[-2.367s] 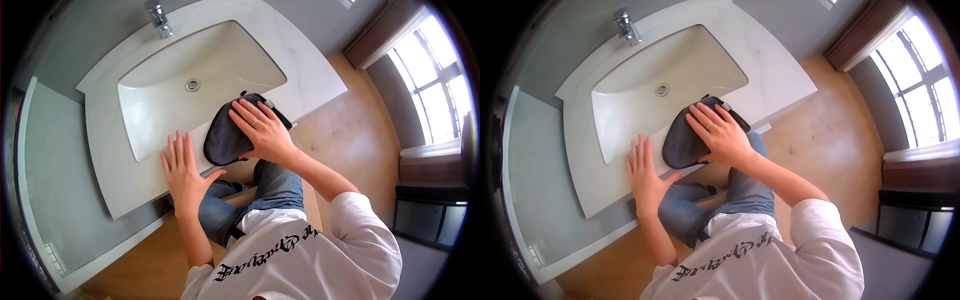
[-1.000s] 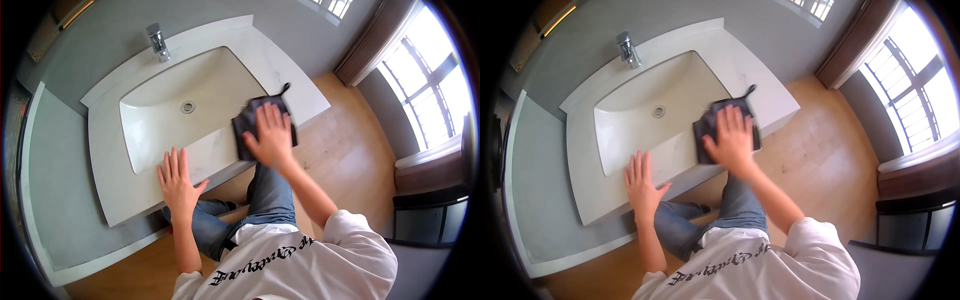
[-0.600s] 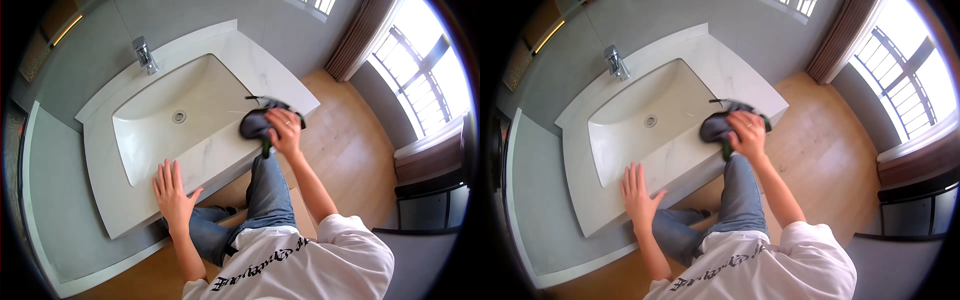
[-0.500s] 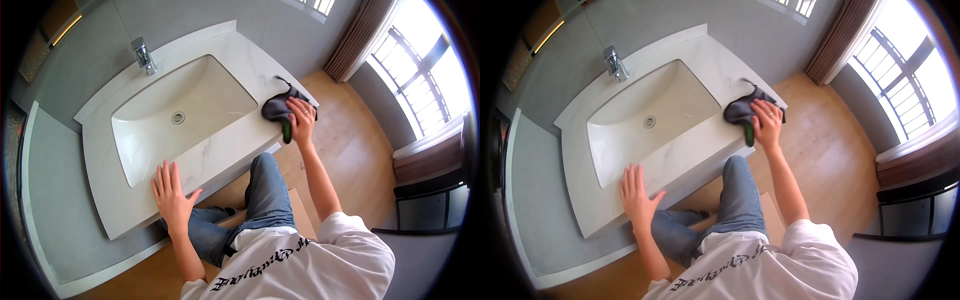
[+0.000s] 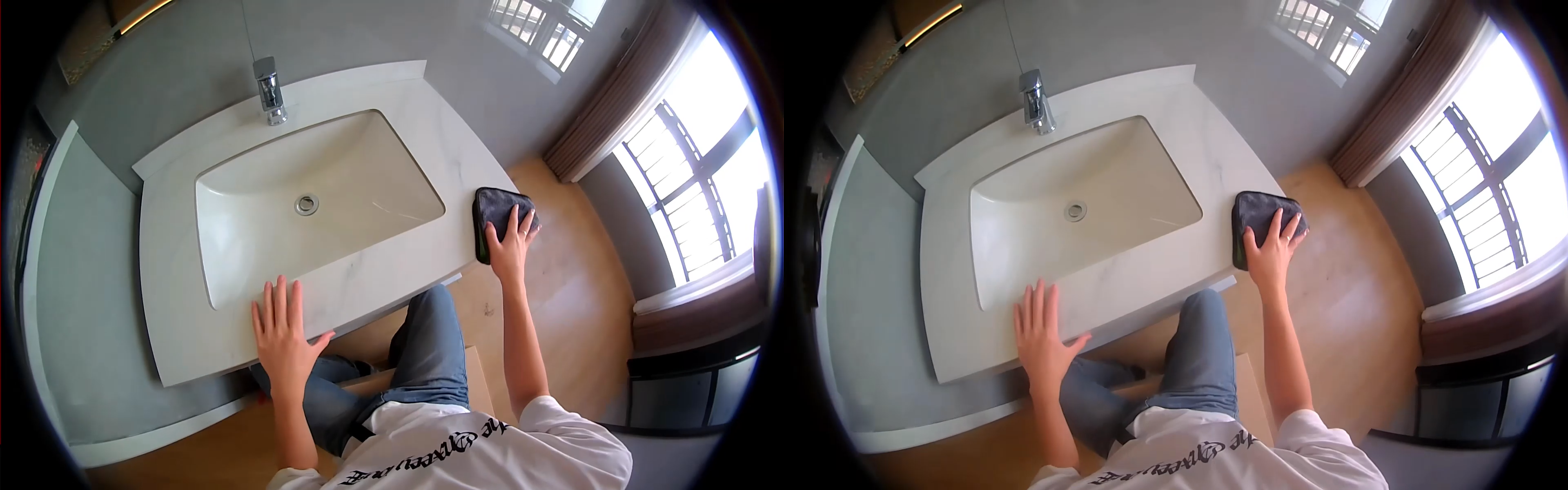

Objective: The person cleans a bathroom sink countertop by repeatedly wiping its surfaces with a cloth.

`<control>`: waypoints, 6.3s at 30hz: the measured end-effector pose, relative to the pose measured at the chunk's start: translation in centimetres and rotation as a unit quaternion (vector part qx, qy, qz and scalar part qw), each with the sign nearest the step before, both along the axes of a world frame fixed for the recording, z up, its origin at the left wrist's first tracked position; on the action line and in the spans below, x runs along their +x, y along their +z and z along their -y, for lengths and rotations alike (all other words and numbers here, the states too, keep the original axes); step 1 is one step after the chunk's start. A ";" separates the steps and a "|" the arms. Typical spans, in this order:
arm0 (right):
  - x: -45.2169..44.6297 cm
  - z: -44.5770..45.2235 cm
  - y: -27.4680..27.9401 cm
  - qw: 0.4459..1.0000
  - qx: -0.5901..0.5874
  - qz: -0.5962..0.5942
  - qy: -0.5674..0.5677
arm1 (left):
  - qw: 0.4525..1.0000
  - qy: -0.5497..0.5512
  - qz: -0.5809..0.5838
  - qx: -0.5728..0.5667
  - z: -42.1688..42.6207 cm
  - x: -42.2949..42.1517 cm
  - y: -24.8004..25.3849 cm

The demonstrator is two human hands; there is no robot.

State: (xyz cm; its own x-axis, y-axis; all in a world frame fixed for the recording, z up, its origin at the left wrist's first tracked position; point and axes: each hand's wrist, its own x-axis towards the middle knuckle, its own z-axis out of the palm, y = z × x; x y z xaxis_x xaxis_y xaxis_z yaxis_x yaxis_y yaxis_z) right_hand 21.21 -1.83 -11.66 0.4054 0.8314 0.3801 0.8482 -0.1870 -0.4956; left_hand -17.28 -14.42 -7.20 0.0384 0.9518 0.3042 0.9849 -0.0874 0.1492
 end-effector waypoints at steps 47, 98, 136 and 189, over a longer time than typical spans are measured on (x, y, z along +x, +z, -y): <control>-5.9 -37.6 5.0 0.978 -0.171 0.075 0.091 | 0.999 -0.013 -0.004 -0.044 -0.4 -0.5 0.8; -16.9 -37.4 4.1 0.975 -0.153 0.144 0.066 | 0.998 0.000 0.005 -0.056 -0.5 -0.3 0.8; -16.6 4.5 3.1 0.952 -0.043 0.169 0.252 | 0.999 0.014 0.023 -0.027 -0.1 0.0 0.2; -35.6 -27.3 0.8 0.954 -0.004 0.145 0.263 | 0.996 0.002 -0.004 -0.084 -0.6 -0.3 1.6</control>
State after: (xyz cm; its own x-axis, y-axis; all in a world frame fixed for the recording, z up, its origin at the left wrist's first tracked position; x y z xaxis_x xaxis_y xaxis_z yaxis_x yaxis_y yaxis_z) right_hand -14.35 25.45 -10.83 -0.1893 0.8946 0.4048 0.9269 0.2989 -0.2271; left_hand -17.61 -13.84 -5.59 0.0371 0.9895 0.1400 0.9863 -0.0588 0.1540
